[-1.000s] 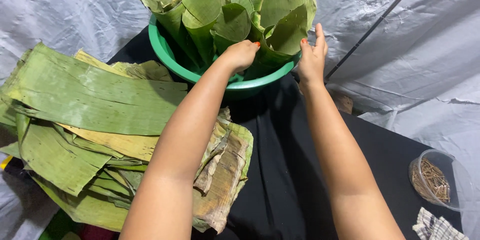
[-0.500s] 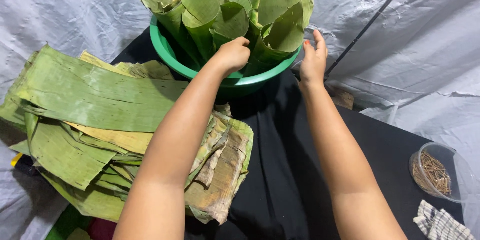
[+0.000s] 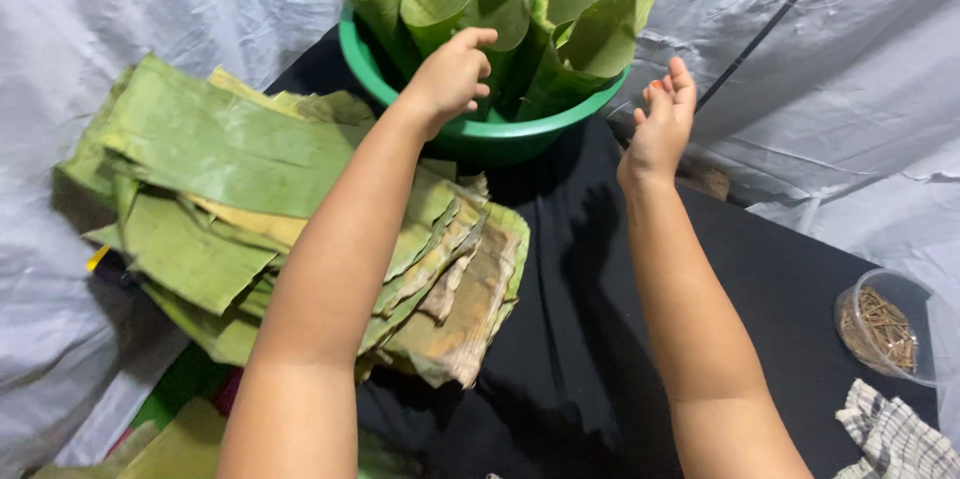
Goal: Cleaning banana leaves with a cloth and folding them into cones secured with wooden pins.
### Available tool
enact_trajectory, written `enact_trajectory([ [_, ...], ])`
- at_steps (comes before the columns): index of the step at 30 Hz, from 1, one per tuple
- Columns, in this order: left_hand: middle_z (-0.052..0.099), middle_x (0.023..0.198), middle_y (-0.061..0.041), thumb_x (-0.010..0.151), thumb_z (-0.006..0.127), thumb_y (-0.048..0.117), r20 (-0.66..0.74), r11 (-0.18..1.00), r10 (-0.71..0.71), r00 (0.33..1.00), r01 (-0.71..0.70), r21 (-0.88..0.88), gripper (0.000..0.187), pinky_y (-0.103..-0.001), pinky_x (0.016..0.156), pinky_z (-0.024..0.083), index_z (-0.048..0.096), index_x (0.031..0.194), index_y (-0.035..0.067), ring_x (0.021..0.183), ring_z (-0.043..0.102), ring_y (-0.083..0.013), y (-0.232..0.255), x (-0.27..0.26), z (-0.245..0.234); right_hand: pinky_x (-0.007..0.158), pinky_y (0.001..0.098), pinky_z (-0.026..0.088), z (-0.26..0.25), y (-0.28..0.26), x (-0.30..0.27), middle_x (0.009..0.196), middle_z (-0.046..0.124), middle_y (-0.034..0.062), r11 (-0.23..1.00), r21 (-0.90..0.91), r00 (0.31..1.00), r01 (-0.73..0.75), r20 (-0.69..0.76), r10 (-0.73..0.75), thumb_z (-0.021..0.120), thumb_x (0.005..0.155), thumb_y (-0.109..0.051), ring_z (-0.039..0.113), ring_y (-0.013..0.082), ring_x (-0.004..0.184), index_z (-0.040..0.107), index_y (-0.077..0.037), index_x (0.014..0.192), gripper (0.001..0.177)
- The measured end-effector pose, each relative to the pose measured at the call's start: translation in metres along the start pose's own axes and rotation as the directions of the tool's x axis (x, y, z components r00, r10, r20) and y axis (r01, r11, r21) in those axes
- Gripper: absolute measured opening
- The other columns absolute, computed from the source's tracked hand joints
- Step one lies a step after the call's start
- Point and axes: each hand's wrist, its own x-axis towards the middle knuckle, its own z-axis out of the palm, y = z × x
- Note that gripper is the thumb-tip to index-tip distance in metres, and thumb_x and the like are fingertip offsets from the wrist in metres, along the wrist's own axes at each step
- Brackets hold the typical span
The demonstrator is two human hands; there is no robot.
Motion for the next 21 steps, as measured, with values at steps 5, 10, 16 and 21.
enact_trajectory([
  [5, 0.064, 0.119, -0.004, 0.089, 0.047, 0.023, -0.054, 0.992, 0.078, 0.996, -0.083, -0.099, 0.059, -0.031, 0.077, 0.052, 0.050, 0.147, 0.021, 0.095, 0.063, -0.0160, -0.013, -0.044, -0.047, 0.097, 0.0308, 0.042, 0.015, -0.010, -0.036, 0.148, 0.051, 0.0054, 0.995, 0.083, 0.998, 0.058, -0.020, -0.057, 0.054, 0.101, -0.017, 0.053, 0.0122, 0.119, 0.050, -0.016, 0.150, 0.049],
  [10, 0.065, 0.123, -0.003, 0.092, 0.047, 0.025, -0.155, 0.983, 0.112, 0.982, -0.133, -0.129, 0.056, -0.030, 0.079, 0.050, 0.050, 0.147, 0.021, 0.099, 0.063, -0.0154, -0.033, -0.092, -0.102, 0.090, 0.0275, 0.042, 0.051, -0.039, -0.089, 0.145, 0.053, 0.0043, 0.976, 0.205, 0.995, 0.066, 0.056, -0.080, 0.057, 0.103, -0.013, 0.054, 0.0107, 0.114, 0.053, -0.015, 0.148, 0.045],
  [16, 0.066, 0.123, -0.003, 0.091, 0.047, 0.024, -0.307, 0.992, 0.057, 0.950, -0.089, -0.093, 0.055, -0.030, 0.076, 0.050, 0.052, 0.146, 0.020, 0.099, 0.063, -0.0170, -0.091, -0.138, -0.174, 0.090, 0.0232, 0.048, 0.103, -0.052, -0.167, 0.140, 0.058, 0.0020, 0.973, 0.232, 0.974, 0.002, 0.221, -0.055, 0.056, 0.104, -0.011, 0.059, 0.0096, 0.112, 0.054, -0.014, 0.143, 0.040],
  [21, 0.071, 0.124, -0.009, 0.092, 0.053, 0.022, -0.520, 0.992, 0.126, 0.845, -0.121, 0.045, 0.046, -0.034, 0.092, 0.054, 0.063, 0.135, 0.013, 0.109, 0.067, -0.0192, -0.182, -0.150, -0.230, 0.088, 0.0246, 0.049, 0.134, -0.017, -0.217, 0.129, 0.066, 0.0062, 0.993, 0.103, 0.912, 0.053, 0.400, -0.090, 0.061, 0.103, -0.004, 0.061, 0.0096, 0.101, 0.066, -0.007, 0.133, 0.030],
])
